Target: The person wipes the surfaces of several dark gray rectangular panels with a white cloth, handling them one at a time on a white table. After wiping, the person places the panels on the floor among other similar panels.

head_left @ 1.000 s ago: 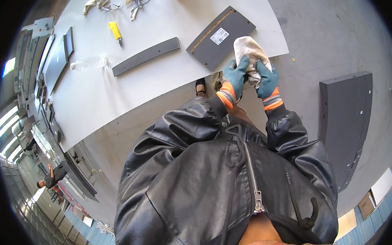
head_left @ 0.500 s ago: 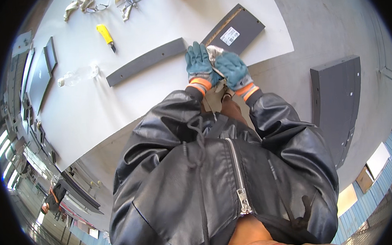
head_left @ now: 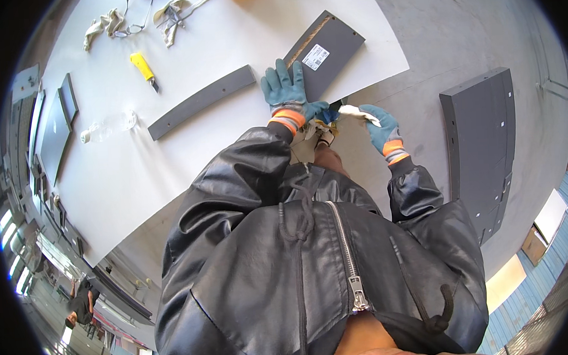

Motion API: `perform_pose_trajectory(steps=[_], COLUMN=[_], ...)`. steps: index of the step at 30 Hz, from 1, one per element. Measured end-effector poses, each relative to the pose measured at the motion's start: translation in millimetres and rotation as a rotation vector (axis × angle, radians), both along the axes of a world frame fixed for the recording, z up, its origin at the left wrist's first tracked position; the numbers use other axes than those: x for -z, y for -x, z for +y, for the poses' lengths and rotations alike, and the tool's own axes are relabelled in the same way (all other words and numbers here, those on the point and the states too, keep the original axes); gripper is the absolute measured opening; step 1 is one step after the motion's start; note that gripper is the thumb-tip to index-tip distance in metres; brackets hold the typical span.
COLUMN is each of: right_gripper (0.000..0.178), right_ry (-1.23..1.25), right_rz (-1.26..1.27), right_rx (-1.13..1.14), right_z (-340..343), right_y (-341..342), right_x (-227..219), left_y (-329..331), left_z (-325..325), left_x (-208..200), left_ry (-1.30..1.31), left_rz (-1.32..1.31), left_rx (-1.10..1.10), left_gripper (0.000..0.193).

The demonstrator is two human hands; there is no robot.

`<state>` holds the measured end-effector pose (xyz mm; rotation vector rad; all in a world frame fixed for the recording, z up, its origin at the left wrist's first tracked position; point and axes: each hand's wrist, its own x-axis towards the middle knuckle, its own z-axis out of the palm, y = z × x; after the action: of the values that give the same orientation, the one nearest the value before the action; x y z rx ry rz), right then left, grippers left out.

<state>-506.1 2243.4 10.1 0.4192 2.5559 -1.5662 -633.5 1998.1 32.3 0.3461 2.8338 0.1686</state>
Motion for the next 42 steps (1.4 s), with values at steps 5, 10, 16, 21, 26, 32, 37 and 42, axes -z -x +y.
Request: perform_pose_trajectory(steps=[5, 10, 16, 21, 26, 32, 37, 42], right_gripper=[0.032, 0.03, 0.043, 0.044, 0.042, 0.023, 0.036, 0.046], right_ry=[0.452, 0.137, -0.352, -0.387, -0.407, -0.45, -0.34, -0.604], right_rz=[-0.046, 0.427, 0.937, 0.725, 0.617, 0.723, 0.652, 0.817], right_rx=[0.477, 0.443, -0.172, -0.525, -0.514, -0.412, -0.116, -0.306], right_z=[-8, -13, -50, -111, -119, -83, 39, -51], right_y=[20, 40, 63, 60, 64, 153, 231, 159], right_x=[-32, -63, -82, -48, -22, -21, 18, -19], left_y=[0, -12, -25, -41, -43, -56, -47, -47], left_z=[-3, -13, -29, -39, -40, -48, -37, -43], left_x=[-17, -39, -27, 38, 32, 54, 44, 54], left_ry=[-0.018, -0.831, -2.107, -2.635, -2.083, -1.992, -1.866, -1.872], left_rz=[0.106, -0.374, -1.714, -1.36, -1.391, -1.207, -1.17, -1.182], left_rx=[0.026, -0.118, -0.665, -0.485, -0.933, -1.044, -1.133, -0.959], left_gripper=[0.113, 0.097, 0.099, 0.093, 0.088, 0.068, 0.056, 0.04])
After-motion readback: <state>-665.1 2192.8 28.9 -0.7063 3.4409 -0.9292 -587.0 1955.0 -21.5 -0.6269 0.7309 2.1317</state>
